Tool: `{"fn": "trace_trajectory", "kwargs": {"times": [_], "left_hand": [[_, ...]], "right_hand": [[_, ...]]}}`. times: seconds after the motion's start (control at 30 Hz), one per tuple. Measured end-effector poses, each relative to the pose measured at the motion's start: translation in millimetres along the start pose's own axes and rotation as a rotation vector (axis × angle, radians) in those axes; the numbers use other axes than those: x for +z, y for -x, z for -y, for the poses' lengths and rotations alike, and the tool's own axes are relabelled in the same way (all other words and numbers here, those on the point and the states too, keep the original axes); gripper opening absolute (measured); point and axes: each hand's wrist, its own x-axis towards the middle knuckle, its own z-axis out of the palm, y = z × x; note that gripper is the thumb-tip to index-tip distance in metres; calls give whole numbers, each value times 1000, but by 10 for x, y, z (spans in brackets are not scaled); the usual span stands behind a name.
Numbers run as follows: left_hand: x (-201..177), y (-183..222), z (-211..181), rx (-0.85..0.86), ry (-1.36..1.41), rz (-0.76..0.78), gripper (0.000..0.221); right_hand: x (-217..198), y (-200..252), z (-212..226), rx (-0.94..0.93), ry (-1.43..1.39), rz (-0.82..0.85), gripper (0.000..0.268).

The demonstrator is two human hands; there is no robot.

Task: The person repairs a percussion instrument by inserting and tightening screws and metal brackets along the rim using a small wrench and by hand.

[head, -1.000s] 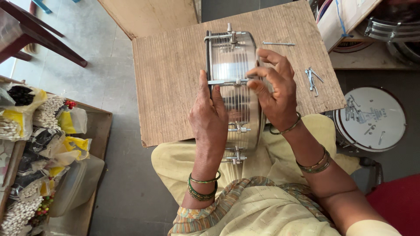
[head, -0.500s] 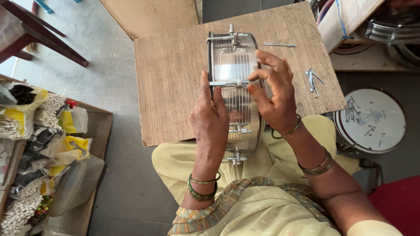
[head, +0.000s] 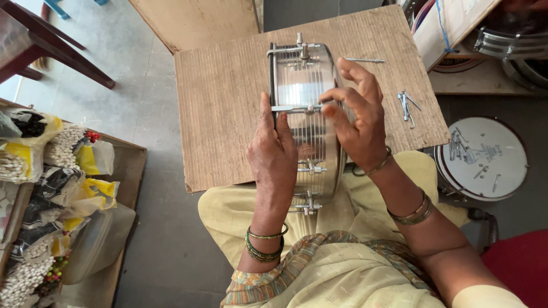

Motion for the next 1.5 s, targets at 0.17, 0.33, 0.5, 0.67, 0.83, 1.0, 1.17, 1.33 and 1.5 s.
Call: {"fn": "trace_trajectory", "kwargs": {"times": [0.17, 0.33, 0.5, 0.67, 0.83, 1.0, 1.17, 1.33, 1.5], "left_hand": [[25, 16, 19, 9, -42, 12, 49], [32, 17, 13, 39, -25, -8, 48], [41, 26, 22, 49, -42, 2, 48], [48, -4, 15, 32, -41, 0, 50], [61, -10, 70, 33, -69, 2, 50], [58, -20, 40, 2, -74, 15, 52], [40, 11, 31, 16, -63, 31, 53], [53, 16, 36, 11, -58, 22, 53], [59, 10, 75, 56, -69, -19, 53]], "right_hand": [[27, 49, -9, 1, 68, 10, 32], [-30, 12, -25, 15, -181, 4, 36], [3, 2, -20, 21, -31, 5, 27], [-47, 29, 83, 12, -106, -44, 22], [-58, -4, 101, -32, 76, -20, 43], [-99, 25, 120, -8, 168, -48, 45], [-76, 61, -76, -55, 182, -79, 51], [-84, 79, -16, -40, 291, 59, 53], [-122, 97, -21, -108, 273, -48, 50]]}}
